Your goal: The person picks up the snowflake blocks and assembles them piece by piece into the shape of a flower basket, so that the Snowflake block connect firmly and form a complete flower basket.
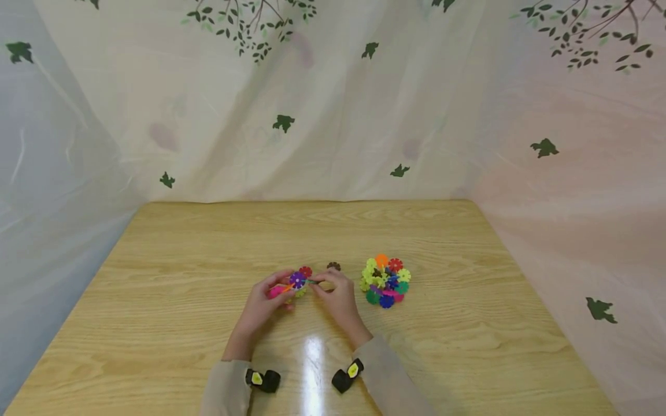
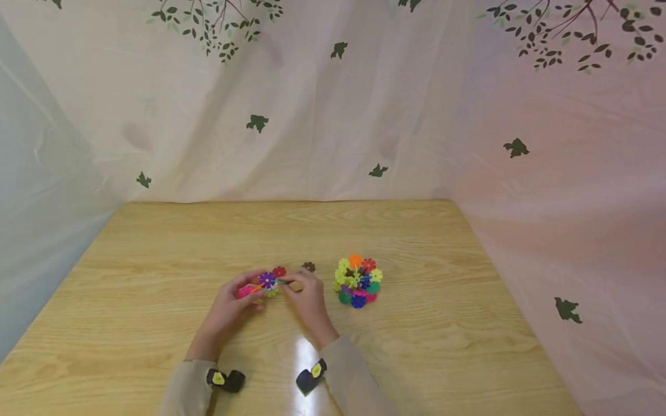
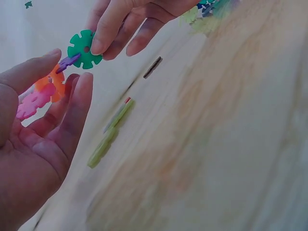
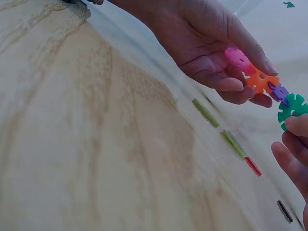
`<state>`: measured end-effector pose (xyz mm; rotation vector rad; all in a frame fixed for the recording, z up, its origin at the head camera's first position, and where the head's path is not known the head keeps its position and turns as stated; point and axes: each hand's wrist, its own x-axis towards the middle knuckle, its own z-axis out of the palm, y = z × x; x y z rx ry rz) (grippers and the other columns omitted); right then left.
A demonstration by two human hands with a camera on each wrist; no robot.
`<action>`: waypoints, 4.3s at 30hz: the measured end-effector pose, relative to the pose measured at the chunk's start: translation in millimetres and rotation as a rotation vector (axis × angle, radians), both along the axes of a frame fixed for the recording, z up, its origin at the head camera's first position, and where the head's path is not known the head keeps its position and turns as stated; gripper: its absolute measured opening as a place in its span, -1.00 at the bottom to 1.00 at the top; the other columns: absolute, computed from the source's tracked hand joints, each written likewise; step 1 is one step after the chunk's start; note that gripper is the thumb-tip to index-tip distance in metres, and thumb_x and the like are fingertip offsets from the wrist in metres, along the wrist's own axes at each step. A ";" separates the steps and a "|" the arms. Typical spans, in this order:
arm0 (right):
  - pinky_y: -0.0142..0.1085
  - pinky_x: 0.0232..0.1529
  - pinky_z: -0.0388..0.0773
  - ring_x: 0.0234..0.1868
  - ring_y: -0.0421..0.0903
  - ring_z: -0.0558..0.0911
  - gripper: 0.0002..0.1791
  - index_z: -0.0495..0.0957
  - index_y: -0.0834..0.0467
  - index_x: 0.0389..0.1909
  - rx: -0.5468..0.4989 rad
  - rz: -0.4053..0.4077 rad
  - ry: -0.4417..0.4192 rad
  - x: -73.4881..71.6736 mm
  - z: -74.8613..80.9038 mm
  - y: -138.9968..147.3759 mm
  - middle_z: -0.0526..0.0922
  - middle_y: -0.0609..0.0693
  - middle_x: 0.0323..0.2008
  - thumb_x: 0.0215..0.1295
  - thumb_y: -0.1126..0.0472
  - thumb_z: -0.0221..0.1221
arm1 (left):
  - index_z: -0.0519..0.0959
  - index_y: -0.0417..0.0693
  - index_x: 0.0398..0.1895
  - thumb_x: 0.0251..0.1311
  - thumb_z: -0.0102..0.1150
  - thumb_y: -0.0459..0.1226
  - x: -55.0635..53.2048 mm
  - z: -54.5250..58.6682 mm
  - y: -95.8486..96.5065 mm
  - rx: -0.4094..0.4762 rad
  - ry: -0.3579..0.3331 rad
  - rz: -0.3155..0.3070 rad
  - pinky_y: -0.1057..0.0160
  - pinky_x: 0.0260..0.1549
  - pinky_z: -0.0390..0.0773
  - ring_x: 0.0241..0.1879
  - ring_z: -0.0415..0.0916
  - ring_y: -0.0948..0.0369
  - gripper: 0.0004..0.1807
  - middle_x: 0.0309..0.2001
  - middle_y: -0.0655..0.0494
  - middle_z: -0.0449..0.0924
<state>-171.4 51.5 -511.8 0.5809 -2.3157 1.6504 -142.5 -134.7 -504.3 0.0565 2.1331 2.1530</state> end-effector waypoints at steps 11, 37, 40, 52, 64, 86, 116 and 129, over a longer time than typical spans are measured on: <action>-0.51 -0.31 0.65 -0.19 -0.01 0.68 -0.83 0.70 0.18 -0.22 0.118 0.060 -0.050 -1.6 2.5 -2.4 0.72 0.08 -0.25 0.13 0.36 0.32 | 0.44 -0.36 0.20 0.30 0.12 -0.40 1.6 1.8 -1.7 -0.002 -0.013 0.040 0.33 -0.44 0.69 -0.33 0.55 0.26 -0.59 -0.20 0.01 0.53; -0.34 -0.19 0.60 -0.22 -0.12 0.60 -0.66 0.60 0.21 -0.08 0.508 0.180 -0.306 -25.1 34.2 -20.3 0.66 0.04 -0.21 0.12 0.24 0.38 | 0.44 -0.50 0.13 0.27 0.17 -0.40 1.2 2.9 -26.7 0.125 -0.122 0.257 0.39 -0.54 0.66 -0.40 0.52 0.31 -0.58 -0.39 0.13 0.55; -0.36 -0.17 0.62 -0.18 -0.09 0.64 -0.68 0.60 0.19 -0.09 0.418 0.173 -0.289 -20.7 32.8 -16.8 0.68 0.04 -0.19 0.12 0.24 0.38 | 0.45 -0.52 0.11 0.27 0.16 -0.41 0.6 2.4 -25.6 0.115 -0.121 0.251 0.39 -0.52 0.67 -0.39 0.52 0.32 -0.60 -0.38 0.15 0.54; -0.56 -0.43 0.60 -0.18 -0.02 0.66 -0.59 0.60 0.26 0.00 0.334 0.174 -0.201 -3.1 35.0 -14.6 0.68 0.13 -0.11 0.08 0.30 0.38 | 0.51 -0.49 -0.05 0.24 0.17 -0.45 1.3 2.5 -21.4 0.091 -0.116 0.198 0.38 -0.53 0.66 -0.42 0.54 0.28 -0.73 -0.38 0.17 0.56; -0.54 -0.44 0.63 -0.24 -0.02 0.69 -0.61 0.61 0.29 0.00 0.247 0.200 -0.178 -1.2 30.1 -10.1 0.71 0.15 -0.22 0.09 0.37 0.34 | 0.48 -0.55 -0.02 0.26 0.17 -0.41 3.1 3.3 -22.6 0.064 -0.115 0.102 0.40 -0.53 0.65 -0.38 0.59 0.26 -0.67 -0.36 0.07 0.64; -0.30 -0.36 0.73 -0.42 -0.20 0.64 -0.65 0.66 0.28 -0.10 0.022 0.262 -0.495 -5.0 17.1 3.7 0.64 0.12 -0.34 0.02 0.42 0.38 | 0.44 -0.65 -0.02 0.27 0.11 -0.46 3.7 1.8 -18.6 0.045 -0.145 0.005 0.40 -0.48 0.67 -0.42 0.59 0.28 -0.67 -0.36 0.09 0.63; -0.22 -0.32 0.74 -0.37 -0.21 0.62 -0.65 0.59 0.41 -0.05 -0.085 0.355 -0.529 -9.1 8.9 6.3 0.62 0.23 -0.29 0.09 0.47 0.31 | 0.18 -0.47 0.35 0.50 -0.50 0.12 10.6 3.5 -30.1 0.247 -0.085 -0.104 0.09 -0.05 0.68 0.03 0.58 0.23 -0.21 0.25 -0.24 0.39; -0.20 -0.33 0.74 -0.30 -0.21 0.60 -0.65 0.59 0.37 -0.02 -0.141 0.325 -0.533 -15.0 -0.1 13.8 0.62 0.04 -0.31 0.12 0.44 0.31 | 0.16 -0.49 0.35 0.53 -0.48 0.04 6.9 4.6 -30.7 0.287 -0.126 -0.031 0.15 -0.06 0.69 -0.07 0.62 0.27 -0.27 -0.03 0.19 0.57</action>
